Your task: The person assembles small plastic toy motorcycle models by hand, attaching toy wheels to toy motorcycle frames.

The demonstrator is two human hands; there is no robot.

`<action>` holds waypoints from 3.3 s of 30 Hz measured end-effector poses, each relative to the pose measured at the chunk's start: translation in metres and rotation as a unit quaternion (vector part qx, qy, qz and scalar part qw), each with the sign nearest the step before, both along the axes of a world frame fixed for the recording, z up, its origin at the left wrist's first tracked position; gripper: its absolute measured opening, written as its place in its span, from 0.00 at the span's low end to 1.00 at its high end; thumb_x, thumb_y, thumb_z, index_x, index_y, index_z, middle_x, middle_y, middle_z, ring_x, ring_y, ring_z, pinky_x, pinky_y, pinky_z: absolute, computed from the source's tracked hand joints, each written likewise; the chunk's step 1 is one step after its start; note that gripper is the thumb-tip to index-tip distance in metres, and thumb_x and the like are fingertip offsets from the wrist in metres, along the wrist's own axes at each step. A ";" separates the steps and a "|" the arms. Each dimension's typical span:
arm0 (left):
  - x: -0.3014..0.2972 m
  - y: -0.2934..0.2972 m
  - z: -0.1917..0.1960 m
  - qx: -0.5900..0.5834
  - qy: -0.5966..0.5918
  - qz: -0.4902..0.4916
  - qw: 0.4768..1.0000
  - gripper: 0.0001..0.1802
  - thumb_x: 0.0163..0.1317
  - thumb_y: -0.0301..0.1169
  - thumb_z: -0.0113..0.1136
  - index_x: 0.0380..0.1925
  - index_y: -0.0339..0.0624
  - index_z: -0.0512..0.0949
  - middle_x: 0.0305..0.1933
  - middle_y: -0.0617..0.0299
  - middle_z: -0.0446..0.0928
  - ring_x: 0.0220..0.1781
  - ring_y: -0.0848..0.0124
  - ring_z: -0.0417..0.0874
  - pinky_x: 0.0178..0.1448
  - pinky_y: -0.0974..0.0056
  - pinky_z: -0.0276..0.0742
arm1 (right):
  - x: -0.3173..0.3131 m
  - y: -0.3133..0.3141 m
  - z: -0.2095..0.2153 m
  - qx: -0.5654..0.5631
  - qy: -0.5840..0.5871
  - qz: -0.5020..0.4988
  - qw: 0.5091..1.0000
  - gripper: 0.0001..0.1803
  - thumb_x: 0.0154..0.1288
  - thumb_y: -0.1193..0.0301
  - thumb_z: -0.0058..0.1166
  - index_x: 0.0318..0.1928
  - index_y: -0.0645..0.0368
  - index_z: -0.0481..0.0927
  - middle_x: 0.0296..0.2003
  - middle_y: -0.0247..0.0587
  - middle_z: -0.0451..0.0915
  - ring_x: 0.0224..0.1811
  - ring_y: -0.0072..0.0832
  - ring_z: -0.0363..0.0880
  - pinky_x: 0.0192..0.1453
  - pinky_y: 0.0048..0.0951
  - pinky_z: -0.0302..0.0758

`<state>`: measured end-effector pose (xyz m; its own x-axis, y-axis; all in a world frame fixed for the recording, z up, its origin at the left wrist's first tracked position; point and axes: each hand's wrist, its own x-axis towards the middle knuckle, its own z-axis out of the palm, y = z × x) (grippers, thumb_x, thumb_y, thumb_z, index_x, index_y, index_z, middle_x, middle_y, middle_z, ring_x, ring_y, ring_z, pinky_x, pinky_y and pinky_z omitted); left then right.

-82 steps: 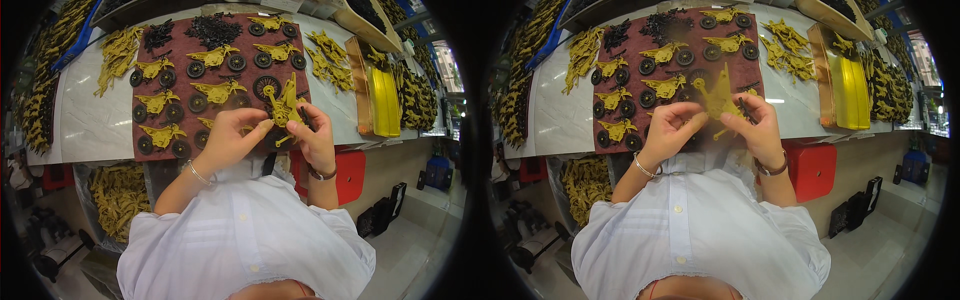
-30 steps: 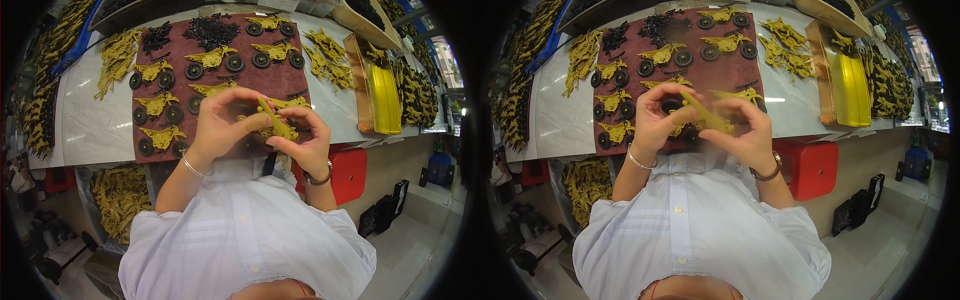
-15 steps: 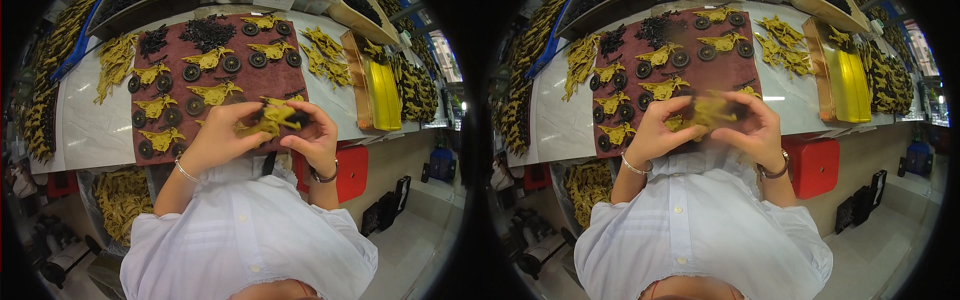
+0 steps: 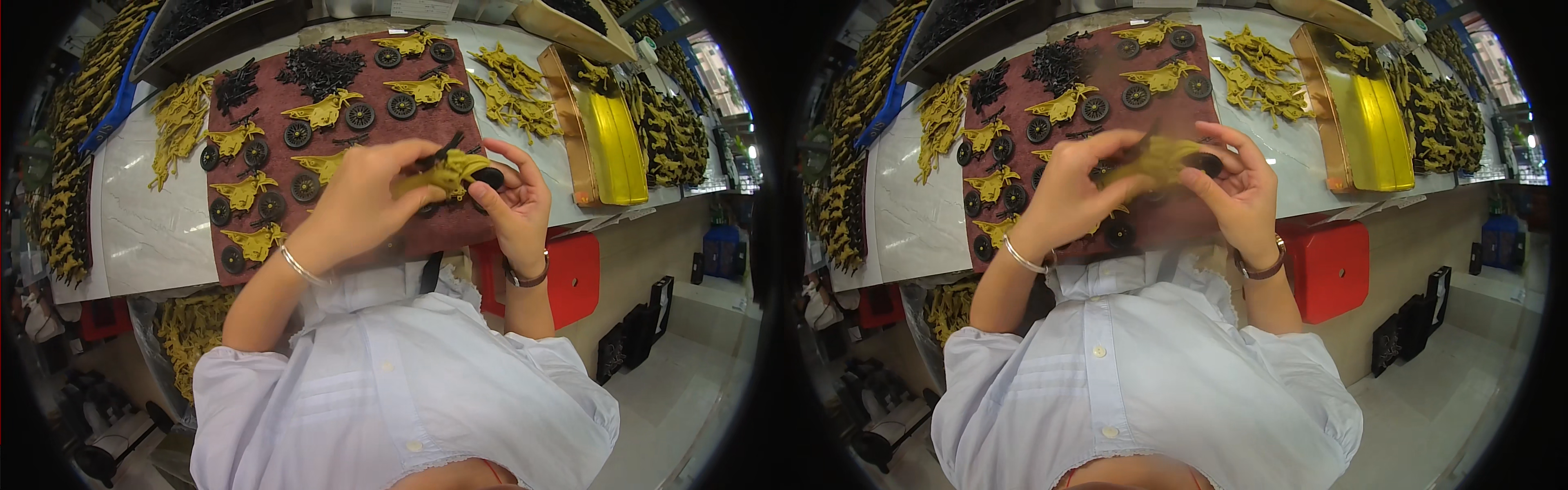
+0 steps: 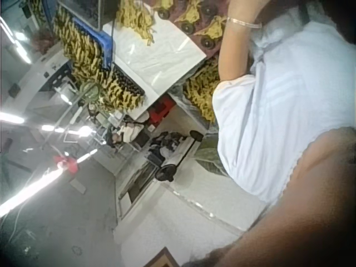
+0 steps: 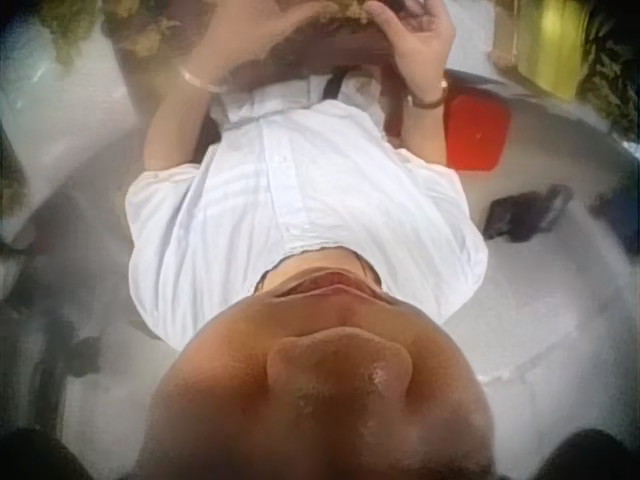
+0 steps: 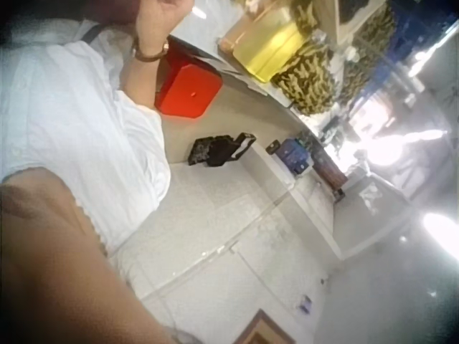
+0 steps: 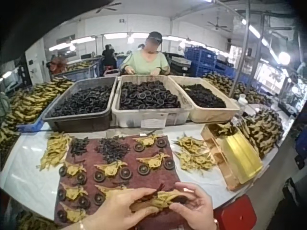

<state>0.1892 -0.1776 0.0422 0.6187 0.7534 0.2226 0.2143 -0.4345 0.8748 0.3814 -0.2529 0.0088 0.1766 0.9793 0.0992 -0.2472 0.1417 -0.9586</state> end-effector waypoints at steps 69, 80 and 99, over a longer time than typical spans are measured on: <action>-0.023 -0.033 -0.043 -0.399 -0.384 0.052 0.831 0.21 0.74 0.40 0.44 0.53 0.33 0.73 0.51 0.57 0.78 0.50 0.74 0.79 0.53 0.69 0.76 | -0.015 0.011 0.025 0.195 -0.439 -0.066 0.874 0.17 0.47 0.77 0.68 0.41 0.63 0.84 0.43 0.46 0.83 0.45 0.38 0.79 0.51 0.33 0.73; -0.024 -0.035 -0.041 -0.416 -0.404 0.021 0.814 0.23 0.75 0.40 0.39 0.53 0.31 0.72 0.53 0.54 0.76 0.53 0.71 0.78 0.58 0.66 0.74 | -0.020 0.003 0.017 0.194 -0.485 -0.072 0.850 0.18 0.47 0.77 0.68 0.43 0.63 0.84 0.46 0.46 0.82 0.47 0.38 0.78 0.52 0.32 0.73; -0.019 -0.036 -0.043 -0.185 -0.209 0.041 0.959 0.15 0.60 0.24 0.62 0.47 0.33 0.75 0.44 0.60 0.79 0.45 0.78 0.78 0.48 0.72 0.74 | -0.006 0.000 -0.001 -0.012 -0.078 0.161 0.984 0.21 0.58 0.81 0.62 0.53 0.68 0.73 0.48 0.38 0.76 0.48 0.22 0.74 0.55 0.25 0.71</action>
